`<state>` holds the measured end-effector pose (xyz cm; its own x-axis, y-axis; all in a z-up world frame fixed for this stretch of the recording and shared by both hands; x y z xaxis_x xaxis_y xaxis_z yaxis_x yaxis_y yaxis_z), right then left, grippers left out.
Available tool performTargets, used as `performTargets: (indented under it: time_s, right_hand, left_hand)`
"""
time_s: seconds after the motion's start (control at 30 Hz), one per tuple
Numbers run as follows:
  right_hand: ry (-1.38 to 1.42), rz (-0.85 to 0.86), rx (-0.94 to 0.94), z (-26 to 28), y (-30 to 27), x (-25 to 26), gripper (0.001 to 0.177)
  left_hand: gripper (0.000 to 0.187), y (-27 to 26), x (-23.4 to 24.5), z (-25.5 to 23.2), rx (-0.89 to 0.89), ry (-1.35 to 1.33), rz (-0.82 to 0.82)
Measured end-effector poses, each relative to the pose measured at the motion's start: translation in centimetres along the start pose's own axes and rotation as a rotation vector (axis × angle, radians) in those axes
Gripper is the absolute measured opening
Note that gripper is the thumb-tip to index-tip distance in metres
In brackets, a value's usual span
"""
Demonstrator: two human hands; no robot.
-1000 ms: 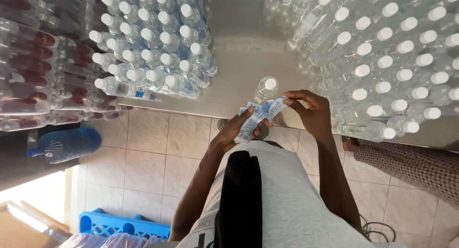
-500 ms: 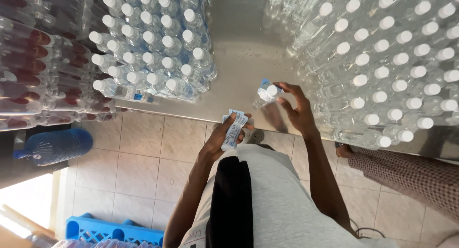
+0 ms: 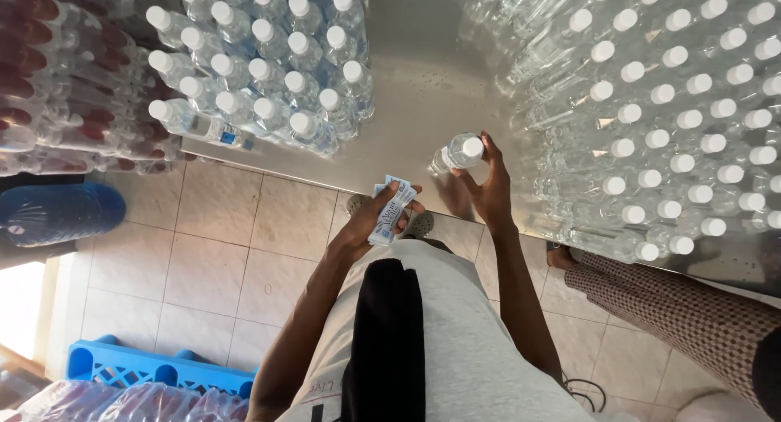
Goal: Applying adhesive labels to individual plastic water bottles manually.
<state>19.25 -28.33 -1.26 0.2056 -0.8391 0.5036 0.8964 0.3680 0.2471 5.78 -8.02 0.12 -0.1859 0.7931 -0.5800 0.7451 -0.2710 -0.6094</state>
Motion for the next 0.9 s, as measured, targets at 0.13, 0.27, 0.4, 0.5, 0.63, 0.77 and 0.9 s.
performTargets:
  time_s: [0.13, 0.27, 0.4, 0.5, 0.63, 0.77, 0.9]
  right_hand:
    - [-0.013, 0.048, -0.068, -2.6, -0.7, -2.2, 0.091]
    - [-0.008, 0.114, -0.260, -6.6, -1.4, -4.2, 0.085]
    - [0.065, 0.112, -0.360, -6.9, -2.0, -5.3, 0.079]
    - [0.073, 0.098, -0.347, -6.9, -2.0, -5.8, 0.071]
    - [0.067, 0.113, -0.372, -4.3, -1.8, -6.8, 0.069]
    - [0.107, 0.200, -0.393, -3.0, -1.9, -10.5, 0.067]
    - [0.229, 0.271, -0.421, -0.9, -2.5, -15.7, 0.061]
  left_hand:
    - [0.079, -0.3, 1.3, 0.3, 0.003, -0.022, -0.004]
    - [0.078, -0.6, 2.7, -0.1, -0.016, -0.037, -0.041]
    - [0.076, -1.0, 4.3, 0.3, -0.007, -0.082, -0.050]
    - [0.075, -1.6, 5.5, 0.4, -0.014, -0.110, -0.063]
    - [0.075, -1.6, 6.8, 1.1, -0.001, -0.114, -0.087]
    - [0.070, -1.2, 9.1, 2.0, -0.029, -0.058, -0.145]
    - [0.073, -0.4, 12.7, 4.4, -0.041, -0.127, -0.205]
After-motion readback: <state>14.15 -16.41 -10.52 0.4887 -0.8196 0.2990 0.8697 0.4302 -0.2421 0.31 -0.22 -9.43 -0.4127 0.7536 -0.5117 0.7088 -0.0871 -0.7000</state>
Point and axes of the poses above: each hand's wrist, its own y-axis towards the middle knuckle, its own x-axis out of the back of the hand, z = x × y, the point moved 8 cm from there along y, towards the middle knuckle, and after that the axes turned 5 degrees about x, right-handed, at the moved point
